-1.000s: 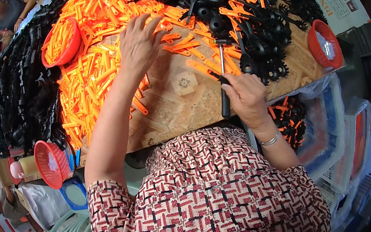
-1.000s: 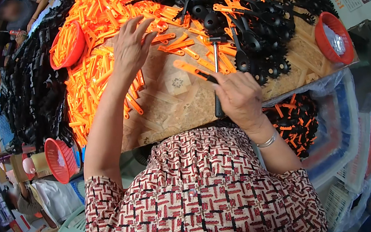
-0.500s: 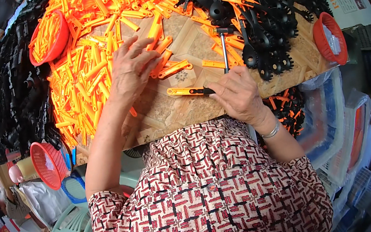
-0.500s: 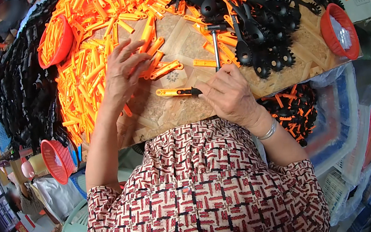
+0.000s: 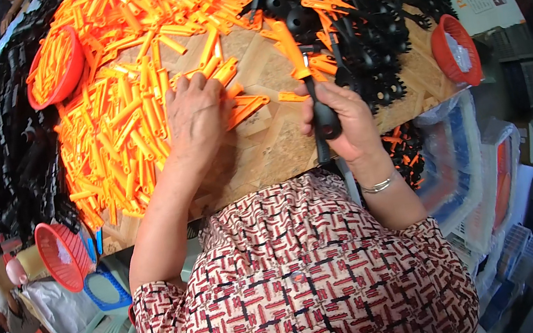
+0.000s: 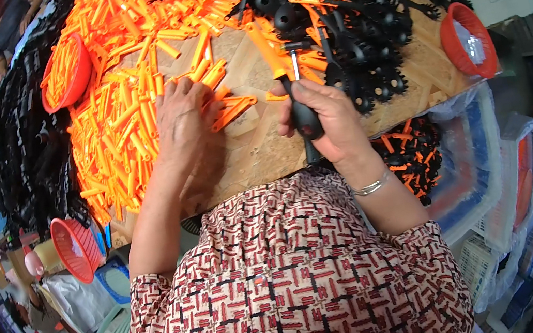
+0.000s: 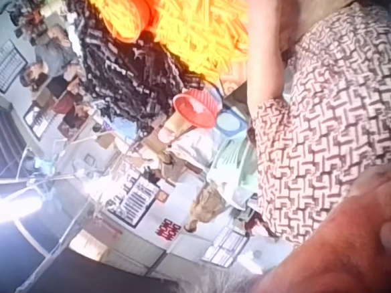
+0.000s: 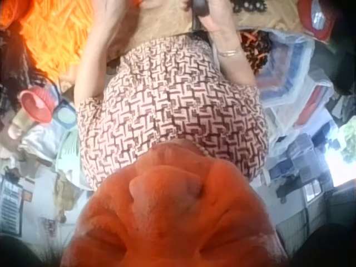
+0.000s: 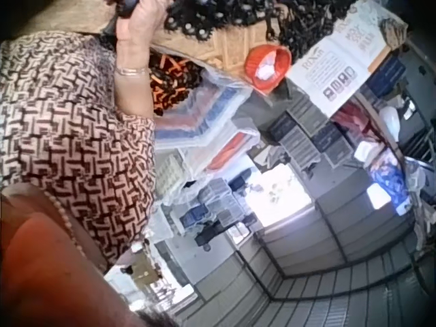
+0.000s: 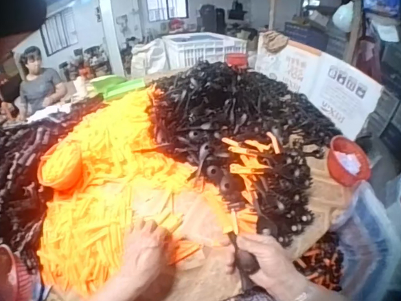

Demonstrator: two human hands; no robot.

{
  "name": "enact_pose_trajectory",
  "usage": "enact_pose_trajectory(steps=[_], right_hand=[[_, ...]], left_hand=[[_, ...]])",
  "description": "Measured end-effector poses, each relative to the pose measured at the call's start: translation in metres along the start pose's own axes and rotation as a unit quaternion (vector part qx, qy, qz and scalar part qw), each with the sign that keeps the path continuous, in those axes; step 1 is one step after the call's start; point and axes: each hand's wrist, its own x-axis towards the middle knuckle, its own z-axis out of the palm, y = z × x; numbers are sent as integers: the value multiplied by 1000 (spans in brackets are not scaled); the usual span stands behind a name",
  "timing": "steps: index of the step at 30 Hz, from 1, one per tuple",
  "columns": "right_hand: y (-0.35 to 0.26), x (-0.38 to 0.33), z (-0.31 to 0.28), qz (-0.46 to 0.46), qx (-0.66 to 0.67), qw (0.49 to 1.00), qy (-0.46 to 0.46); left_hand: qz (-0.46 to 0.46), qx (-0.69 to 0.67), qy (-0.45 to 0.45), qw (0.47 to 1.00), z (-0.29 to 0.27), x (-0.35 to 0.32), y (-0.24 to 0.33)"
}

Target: The person assembles garden weeding tools by inserting orange plastic handles into black metal heads. They use a hammer to secure the connection between the handle and the head, then place the finished tools on the table. The process is repeated for multiple units.

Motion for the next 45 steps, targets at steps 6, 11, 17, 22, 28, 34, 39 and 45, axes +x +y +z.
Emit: enact_pose_trajectory(steps=[6, 11, 17, 22, 28, 34, 39, 45], right_hand=[[3, 7, 4, 8, 22, 999, -33], [9, 13, 19, -24, -143, 989, 24], [17, 29, 35, -89, -269, 958, 32], [22, 37, 33, -151, -359, 920, 42], [24, 39, 33, -131, -350, 926, 46], [28, 12, 32, -48, -364, 930, -6], [23, -20, 27, -296, -680, 657, -138], [-35, 9, 5, -427, -732, 518, 118]], left_hand=[[-34, -181, 111, 977, -11, -7, -3], [-88, -380, 127, 912, -38, -1, 3], [88, -189, 135, 969, -38, -7, 23], [-87, -175, 232, 953, -34, 16, -8], [45, -255, 149, 954, -24, -14, 28], [-178, -394, 90, 897, -22, -42, -13], [-253, -425, 96, 864, -35, -76, -21], [-227, -359, 72, 902, -33, -93, -18]])
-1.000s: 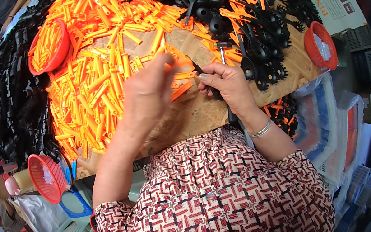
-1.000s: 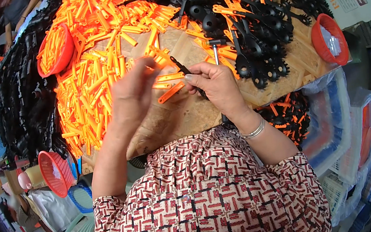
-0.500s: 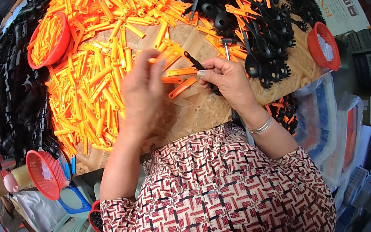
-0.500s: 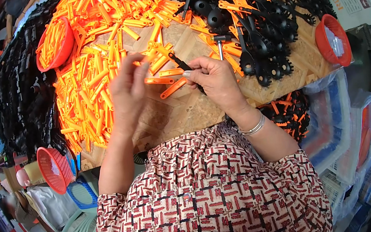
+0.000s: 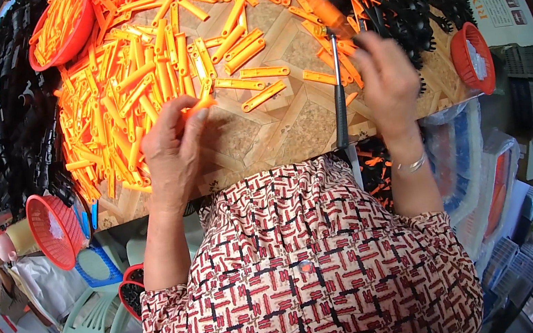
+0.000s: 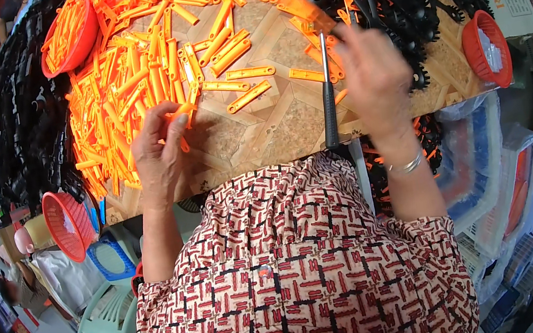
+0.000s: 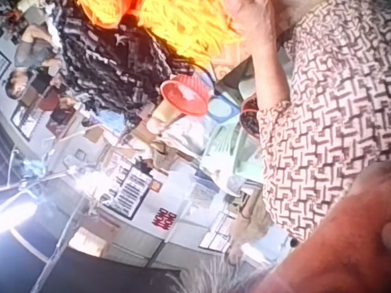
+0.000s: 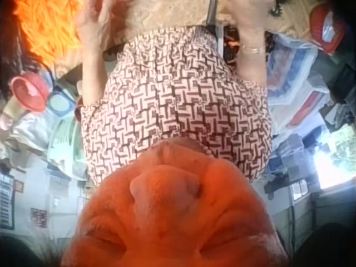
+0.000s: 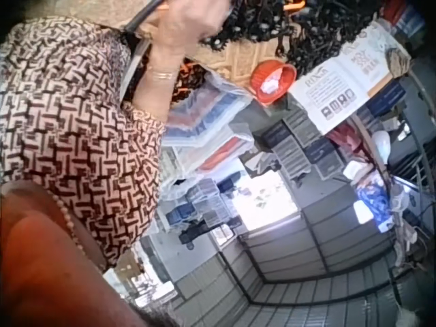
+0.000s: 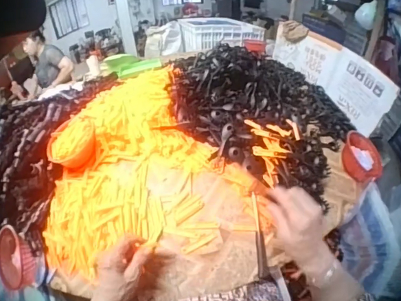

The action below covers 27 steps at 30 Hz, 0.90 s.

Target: The person assembles garden weeding tools by inserting orange plastic handles into black metal heads. They use a hammer to secure the connection between the handle and the head, then place the finished tools on the table. The process is repeated for multiple units.

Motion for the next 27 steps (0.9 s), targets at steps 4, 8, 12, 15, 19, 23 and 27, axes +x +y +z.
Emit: enact_pose_trajectory(steps=[4, 8, 12, 15, 19, 23, 27], right_hand=[[38, 39, -9, -22, -204, 974, 93], [16, 41, -6, -92, -185, 975, 78], [-10, 22, 35, -139, -21, 989, -49], [-30, 32, 63, -184, 40, 979, -80], [-39, 55, 94, -263, 28, 958, -108], [-42, 61, 109, -257, 22, 956, -142], [-43, 58, 107, -222, 76, 957, -173]], left_hand=[[94, 39, -39, 994, 20, -3, 6], [126, 55, -36, 990, 27, -8, 4], [72, 41, -60, 995, 25, -8, 5], [107, 68, -60, 990, 25, -10, 4], [147, 92, -65, 983, 25, -10, 8], [136, 40, -72, 987, 24, -14, 0], [118, 32, -83, 989, 19, -14, 0]])
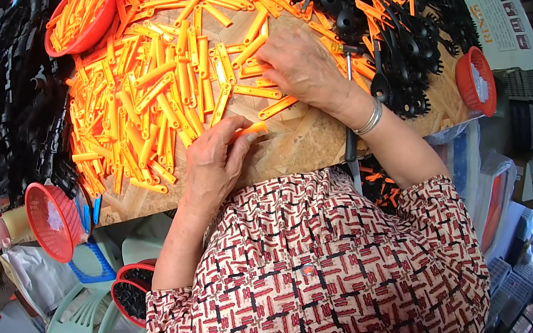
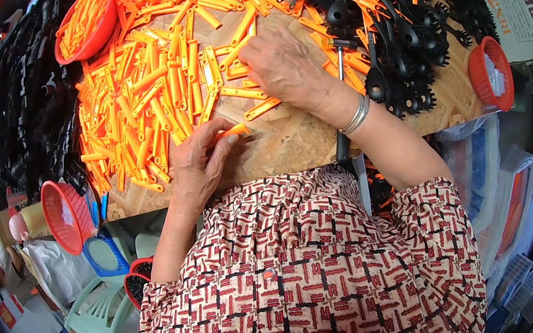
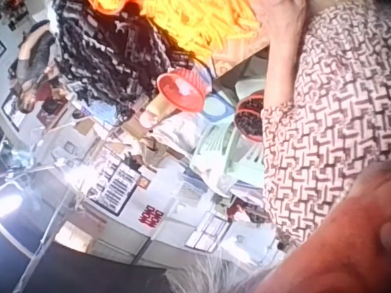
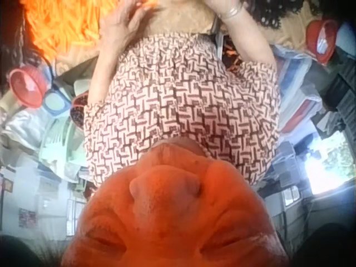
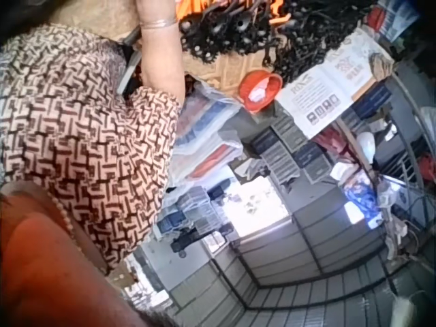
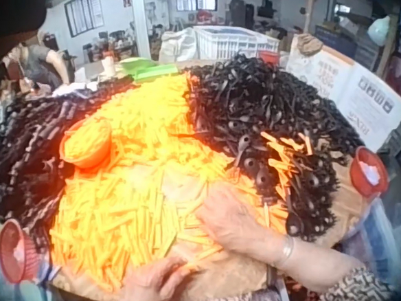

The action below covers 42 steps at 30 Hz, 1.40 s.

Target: The person assembles garden weeding tools by inserting orange plastic handles into black metal heads. They use a hammer to secure the connection between the handle and the head, then place the finished tools on the table. The process is repeated for multiple units.

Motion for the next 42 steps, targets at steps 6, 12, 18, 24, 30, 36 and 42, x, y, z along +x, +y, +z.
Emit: enact_pose_trajectory(steps=[6, 12, 18, 24, 30, 36, 42], right_hand=[[-15, 10, -2, -22, 17, 999, 18], [-19, 21, 12, -32, 51, 998, 36], [-36, 23, -8, 192, 562, 804, -36], [-43, 20, -26, 87, 431, 898, -5], [84, 43, -74, 7, -165, 986, 15], [121, 46, -68, -52, -281, 955, -76], [86, 39, -83, -84, -186, 978, 29]], left_hand=[[15, 3, -5, 1000, 3, 12, 2], [-10, -46, 24, 999, 2, 16, 4], [-42, -311, 178, 933, 3, 32, -10], [-50, -357, 254, 898, -8, 40, -1], [-54, -317, 279, 905, -19, 31, -12], [-104, -379, 217, 893, 0, 23, 4], [-27, -248, 116, 961, -3, 24, 2]])
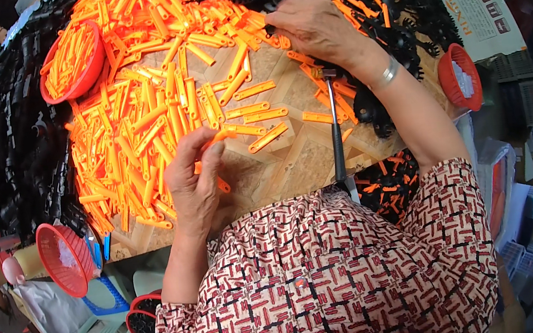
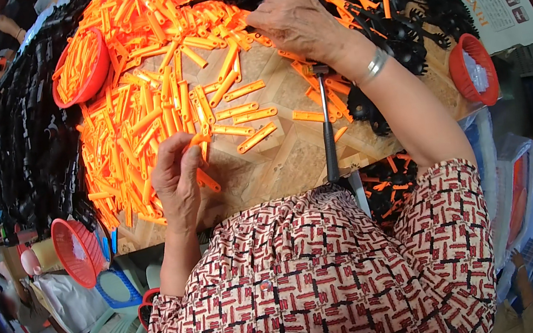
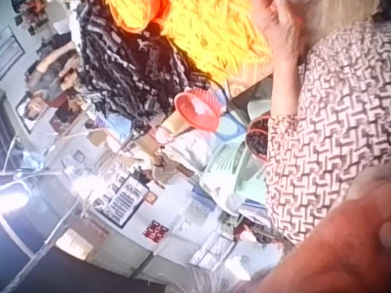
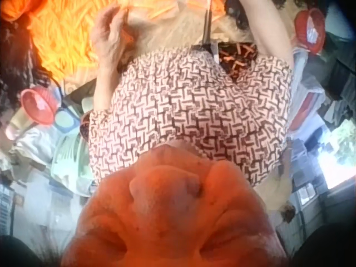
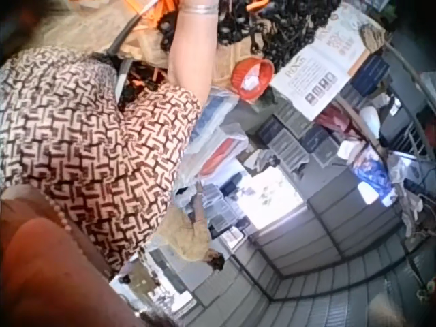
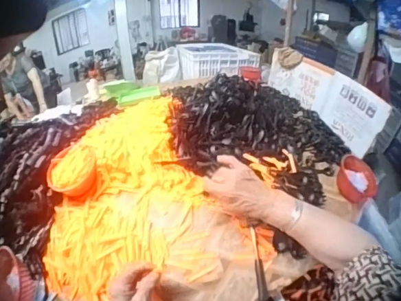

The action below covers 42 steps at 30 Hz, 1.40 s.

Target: The person assembles garden weeding tools by inserting orange plastic handles into black metal heads. They use a hammer to secure the connection between the handle and the head, then place the finished tools on the table. The process is repeated for multiple units.

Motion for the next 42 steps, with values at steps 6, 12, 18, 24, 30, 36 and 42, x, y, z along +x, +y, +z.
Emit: enact_pose_trajectory(steps=[6, 12, 18, 24, 30, 36, 42], right_hand=[[-82, -19, -31, 206, 492, 829, -170], [-100, -36, -33, 242, 585, 733, -248], [-100, -35, -36, 179, 606, 732, -255], [-98, -34, -40, 153, 624, 704, -302], [-103, -40, -35, 143, 608, 729, -280], [-122, -49, -33, 84, 399, 902, -137], [-131, -56, -21, 91, 377, 919, -69]], left_hand=[[261, 223, -73, 936, 8, 25, 22], [255, 281, -119, 917, 5, 24, 26], [274, 291, -125, 908, 7, 23, 32], [294, 301, -141, 896, 5, 21, 30], [270, 311, -169, 895, 12, 15, 34], [240, 286, -125, 919, 17, 13, 17], [217, 304, -107, 921, 19, 9, 16]])
